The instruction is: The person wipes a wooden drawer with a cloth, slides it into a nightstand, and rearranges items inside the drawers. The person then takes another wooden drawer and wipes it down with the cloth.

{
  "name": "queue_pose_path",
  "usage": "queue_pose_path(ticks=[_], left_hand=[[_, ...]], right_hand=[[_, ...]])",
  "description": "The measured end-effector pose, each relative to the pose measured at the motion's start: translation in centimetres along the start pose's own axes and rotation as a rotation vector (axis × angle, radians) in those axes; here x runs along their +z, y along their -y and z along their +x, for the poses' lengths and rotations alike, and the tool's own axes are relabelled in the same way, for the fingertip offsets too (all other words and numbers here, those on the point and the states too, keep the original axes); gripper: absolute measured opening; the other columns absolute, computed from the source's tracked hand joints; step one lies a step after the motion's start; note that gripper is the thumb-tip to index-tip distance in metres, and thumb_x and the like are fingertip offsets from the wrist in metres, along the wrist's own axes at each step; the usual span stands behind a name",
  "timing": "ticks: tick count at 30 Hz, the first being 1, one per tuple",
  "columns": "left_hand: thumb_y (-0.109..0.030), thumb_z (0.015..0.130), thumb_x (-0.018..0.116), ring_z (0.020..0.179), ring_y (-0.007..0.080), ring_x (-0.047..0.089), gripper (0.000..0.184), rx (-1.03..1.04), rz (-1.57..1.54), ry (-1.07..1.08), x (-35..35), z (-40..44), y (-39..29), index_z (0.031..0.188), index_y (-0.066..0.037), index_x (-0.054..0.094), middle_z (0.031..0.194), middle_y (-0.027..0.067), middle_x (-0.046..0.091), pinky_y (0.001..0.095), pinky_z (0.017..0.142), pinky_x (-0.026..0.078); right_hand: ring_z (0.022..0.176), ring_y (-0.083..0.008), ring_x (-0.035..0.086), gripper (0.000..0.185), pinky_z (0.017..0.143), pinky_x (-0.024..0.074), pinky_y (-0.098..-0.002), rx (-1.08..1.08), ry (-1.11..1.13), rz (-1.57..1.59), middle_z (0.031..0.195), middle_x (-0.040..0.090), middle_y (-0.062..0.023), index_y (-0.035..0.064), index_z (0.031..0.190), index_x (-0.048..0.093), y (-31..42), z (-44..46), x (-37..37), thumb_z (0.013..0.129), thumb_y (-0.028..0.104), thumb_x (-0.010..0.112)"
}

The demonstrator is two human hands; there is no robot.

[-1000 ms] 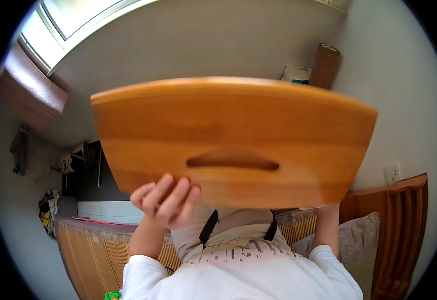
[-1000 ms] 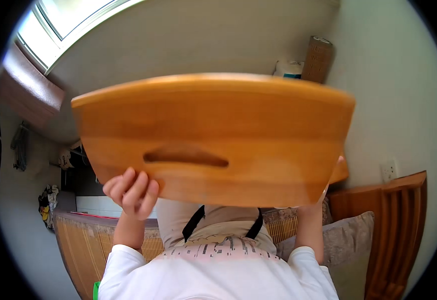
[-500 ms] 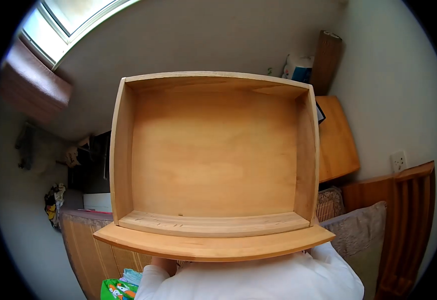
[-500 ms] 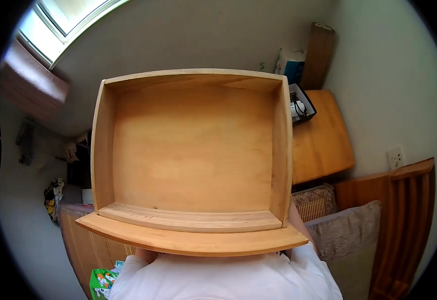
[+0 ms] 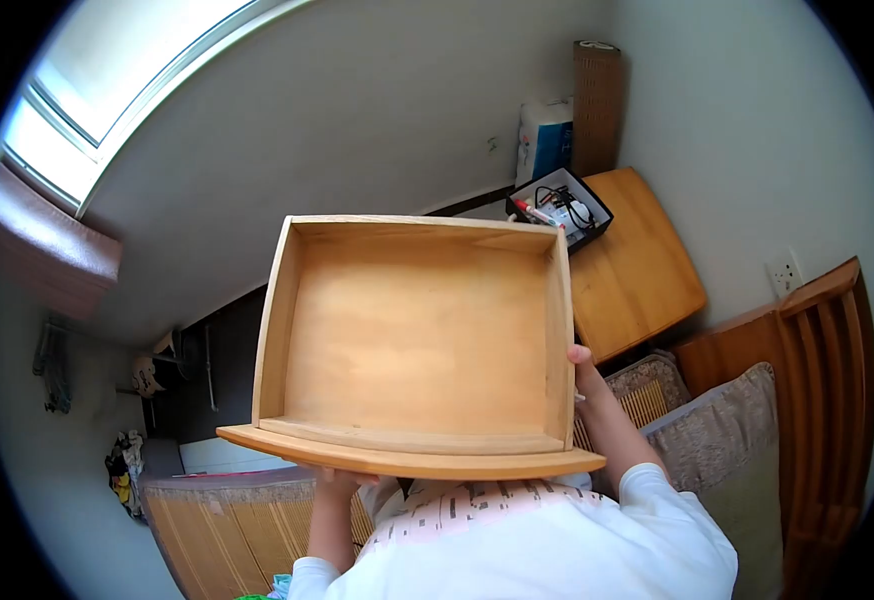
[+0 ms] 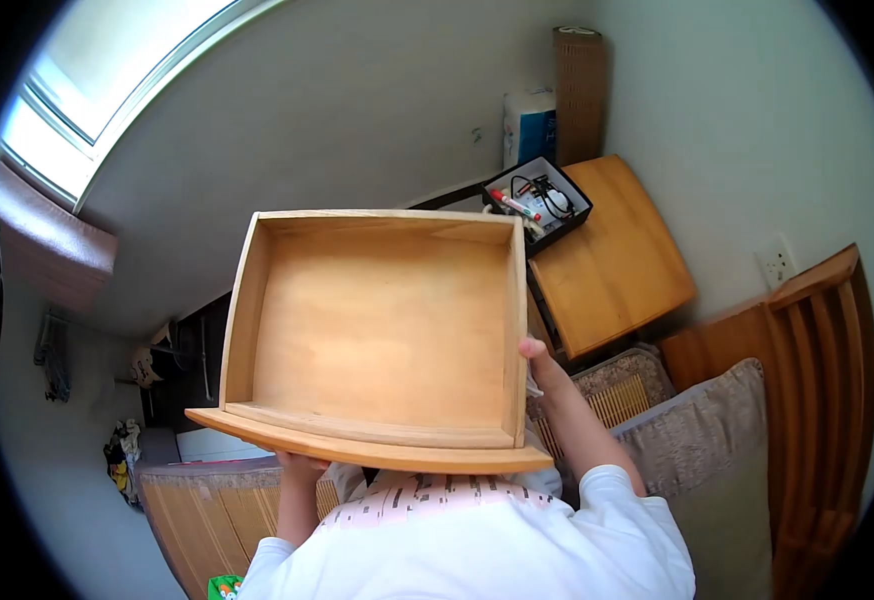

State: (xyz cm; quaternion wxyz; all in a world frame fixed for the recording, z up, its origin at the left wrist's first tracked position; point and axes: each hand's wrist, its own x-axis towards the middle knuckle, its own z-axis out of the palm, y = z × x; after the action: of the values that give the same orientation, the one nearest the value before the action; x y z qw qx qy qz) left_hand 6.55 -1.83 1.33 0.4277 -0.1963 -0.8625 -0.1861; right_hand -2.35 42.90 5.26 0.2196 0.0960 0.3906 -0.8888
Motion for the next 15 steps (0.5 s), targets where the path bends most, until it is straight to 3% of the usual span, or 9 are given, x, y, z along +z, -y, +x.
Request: queue_pose_path(ticks=[1,2,5,7,9,11,12,14,15], left_hand=[[-0.075,0.092,0.038,0.152,0.0401,0.005,0.095,0.212,0.303,0.245,-1.3,1.5,-0.6,0.161,-0.019,0.005,0.165,0.0179,0.0,0.0675,0.118,0.003],[-0.075,0.092,0.038,0.152,0.0401,0.005,0.095,0.219,0.299,0.241,-2.1,4.2,-1.2,0.161,-0.019,0.005,0.165,0.0179,0.0,0.0675,0.118,0.003],[-0.074,0.091,0.039,0.15,0.039,0.017,0.095,-0.258,0.039,-0.153,-3.9,12.9,-3.0,0.159,-0.014,0.013,0.165,0.0156,0.009,0.0636,0.117,0.013],[-0.07,0.092,0.041,0.148,0.0357,0.025,0.09,-0.782,-0.482,0.064,-4.5,13.7,0.3,0.158,-0.014,0.018,0.162,0.0158,0.023,0.0586,0.117,0.019],[-0.065,0.094,0.044,0.143,0.0311,0.036,0.086,-1.126,-0.95,0.503,-3.8,13.9,3.7,0.158,-0.012,0.019,0.158,0.0148,0.033,0.0479,0.114,0.03],[-0.053,0.095,0.053,0.13,0.029,0.052,0.076,-1.23,-1.253,0.664,-0.1,11.4,5.8,0.152,-0.006,0.034,0.147,0.0155,0.048,0.0421,0.106,0.042],[-0.053,0.095,0.053,0.13,0.029,0.052,0.076,-1.226,-1.255,0.673,1.2,10.2,6.7,0.152,-0.006,0.034,0.147,0.0155,0.048,0.0421,0.106,0.042],[-0.029,0.086,0.066,0.115,0.027,0.061,0.064,-1.638,-1.144,0.757,3.2,9.7,7.5,0.139,0.003,0.046,0.127,0.0155,0.061,0.0373,0.092,0.052],[-0.029,0.086,0.066,0.115,0.027,0.061,0.064,-1.636,-1.149,0.769,4.0,10.3,7.8,0.139,0.003,0.046,0.127,0.0155,0.061,0.0373,0.092,0.052]], right_hand=[[0.109,-0.0252,0.065,0.098,0.091,0.0548,-0.036,-0.033,-0.001,0.006,0.124,0.063,-0.0171,-0.0034,0.137,0.049,-0.9,-0.3,-0.9,0.068,0.06,0.078],[0.109,-0.0252,0.065,0.098,0.091,0.0548,-0.036,-0.042,-0.003,0.007,0.124,0.063,-0.0171,-0.0034,0.137,0.049,-1.3,-0.5,-1.9,0.068,0.06,0.078],[0.111,-0.0253,0.064,0.1,0.091,0.0542,-0.0357,-0.129,-0.084,-0.03,0.124,0.062,-0.0169,-0.0051,0.136,0.049,-1.6,-1.7,-4.1,0.066,0.059,0.078],[0.115,-0.0244,0.062,0.1,0.095,0.0516,-0.0354,-0.057,-0.027,-0.16,0.125,0.062,-0.016,-0.0062,0.136,0.05,-0.1,-1.9,-4.4,0.065,0.059,0.078],[0.117,-0.0225,0.06,0.099,0.098,0.0489,-0.0348,-0.036,0.046,-0.203,0.127,0.061,-0.0152,-0.0073,0.135,0.05,0.0,-0.8,-5.2,0.065,0.057,0.077],[0.117,-0.0217,0.059,0.098,0.1,0.0464,-0.0344,-0.014,0.087,-0.252,0.128,0.061,-0.0147,-0.0077,0.136,0.05,1.0,0.3,-3.1,0.065,0.054,0.077],[0.119,-0.0218,0.057,0.099,0.101,0.0451,-0.0344,0.022,0.12,-0.244,0.13,0.059,-0.0153,-0.0078,0.138,0.048,1.5,0.7,-2.5,0.065,0.053,0.077],[0.121,-0.0222,0.056,0.099,0.103,0.0437,-0.0345,0.03,0.09,-0.254,0.131,0.058,-0.0156,-0.0073,0.139,0.047,1.4,1.4,-2.6,0.066,0.053,0.076],[0.123,-0.0227,0.055,0.098,0.104,0.0422,-0.0347,0.04,0.066,-0.267,0.133,0.057,-0.0159,-0.0068,0.14,0.046,1.4,1.7,-2.7,0.067,0.053,0.075]])
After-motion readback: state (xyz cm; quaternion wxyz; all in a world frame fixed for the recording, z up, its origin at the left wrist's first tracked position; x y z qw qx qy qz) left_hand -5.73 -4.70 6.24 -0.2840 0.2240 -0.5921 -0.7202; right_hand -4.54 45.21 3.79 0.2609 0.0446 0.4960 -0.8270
